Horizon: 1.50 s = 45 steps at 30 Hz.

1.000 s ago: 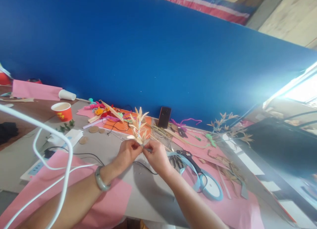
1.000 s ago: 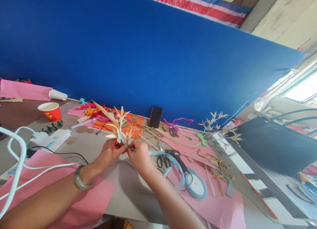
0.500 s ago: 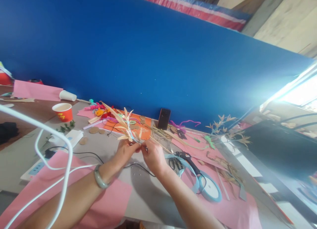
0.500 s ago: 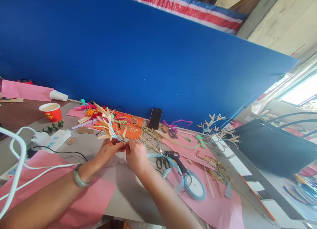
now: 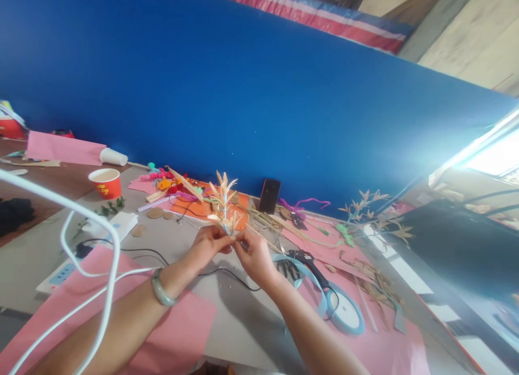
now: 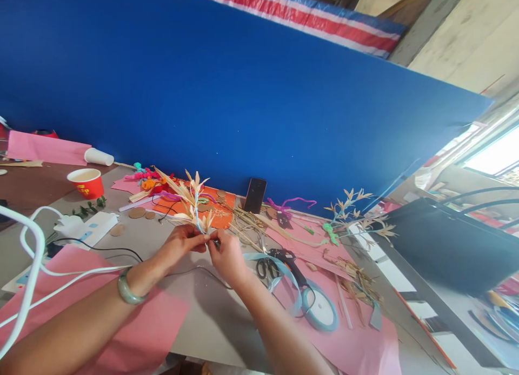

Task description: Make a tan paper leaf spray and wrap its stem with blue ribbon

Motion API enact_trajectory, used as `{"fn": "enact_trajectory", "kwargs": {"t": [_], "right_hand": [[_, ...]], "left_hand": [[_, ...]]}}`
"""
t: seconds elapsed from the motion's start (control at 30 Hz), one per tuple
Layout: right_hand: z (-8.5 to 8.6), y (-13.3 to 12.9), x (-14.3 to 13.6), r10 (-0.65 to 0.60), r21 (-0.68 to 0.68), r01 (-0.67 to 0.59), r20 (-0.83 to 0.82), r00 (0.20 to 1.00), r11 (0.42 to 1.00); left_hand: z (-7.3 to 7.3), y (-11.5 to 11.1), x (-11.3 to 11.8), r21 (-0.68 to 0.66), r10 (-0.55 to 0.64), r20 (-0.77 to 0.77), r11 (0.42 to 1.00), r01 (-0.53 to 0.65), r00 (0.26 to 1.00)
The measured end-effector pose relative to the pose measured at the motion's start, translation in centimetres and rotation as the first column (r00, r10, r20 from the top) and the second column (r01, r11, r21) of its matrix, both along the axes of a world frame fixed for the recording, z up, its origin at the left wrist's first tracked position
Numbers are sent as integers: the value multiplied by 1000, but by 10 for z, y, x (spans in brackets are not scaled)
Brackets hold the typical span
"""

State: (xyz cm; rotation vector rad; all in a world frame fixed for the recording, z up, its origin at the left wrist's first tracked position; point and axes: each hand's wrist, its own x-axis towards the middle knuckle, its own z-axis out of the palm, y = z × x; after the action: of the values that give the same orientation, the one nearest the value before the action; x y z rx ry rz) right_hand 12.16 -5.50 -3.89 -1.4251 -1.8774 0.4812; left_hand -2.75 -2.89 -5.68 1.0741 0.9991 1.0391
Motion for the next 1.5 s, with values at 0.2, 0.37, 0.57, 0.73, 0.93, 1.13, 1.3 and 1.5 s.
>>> {"fn": "enact_trajectory", "kwargs": {"t": [0.2,0.37,0.57,0.73,0.93,1.13,1.3,1.5], "right_hand": [[13,-1,6,49,-187,-95,-238,970,978],[19,-7,9,30,-321,-160,-375,927,934],[20,-11,12,32,-361,-227,-473,880,905],[22,-14,13,44,-410,-316,-551,834,856],[25,-11,14,73,-411,-404,-621,780,817],[24,-6,15,57,-423,-354,-572,818,834],[19,-3,15,54,-445,-324,-520,852,835],[18,2,20,106,-453,-353,-485,868,819]], "left_hand": [[14,-1,-8,84,-230,92,971,223,969],[18,1,-16,158,-385,113,917,366,916],[15,0,-17,192,-425,122,897,398,897],[14,1,-18,205,-426,71,891,405,902],[18,1,-19,237,-415,55,889,392,908],[19,-1,-15,257,-294,-38,920,294,955],[18,-4,-13,239,-206,-188,939,248,960],[27,-9,-16,194,-199,-270,947,255,942]]}}
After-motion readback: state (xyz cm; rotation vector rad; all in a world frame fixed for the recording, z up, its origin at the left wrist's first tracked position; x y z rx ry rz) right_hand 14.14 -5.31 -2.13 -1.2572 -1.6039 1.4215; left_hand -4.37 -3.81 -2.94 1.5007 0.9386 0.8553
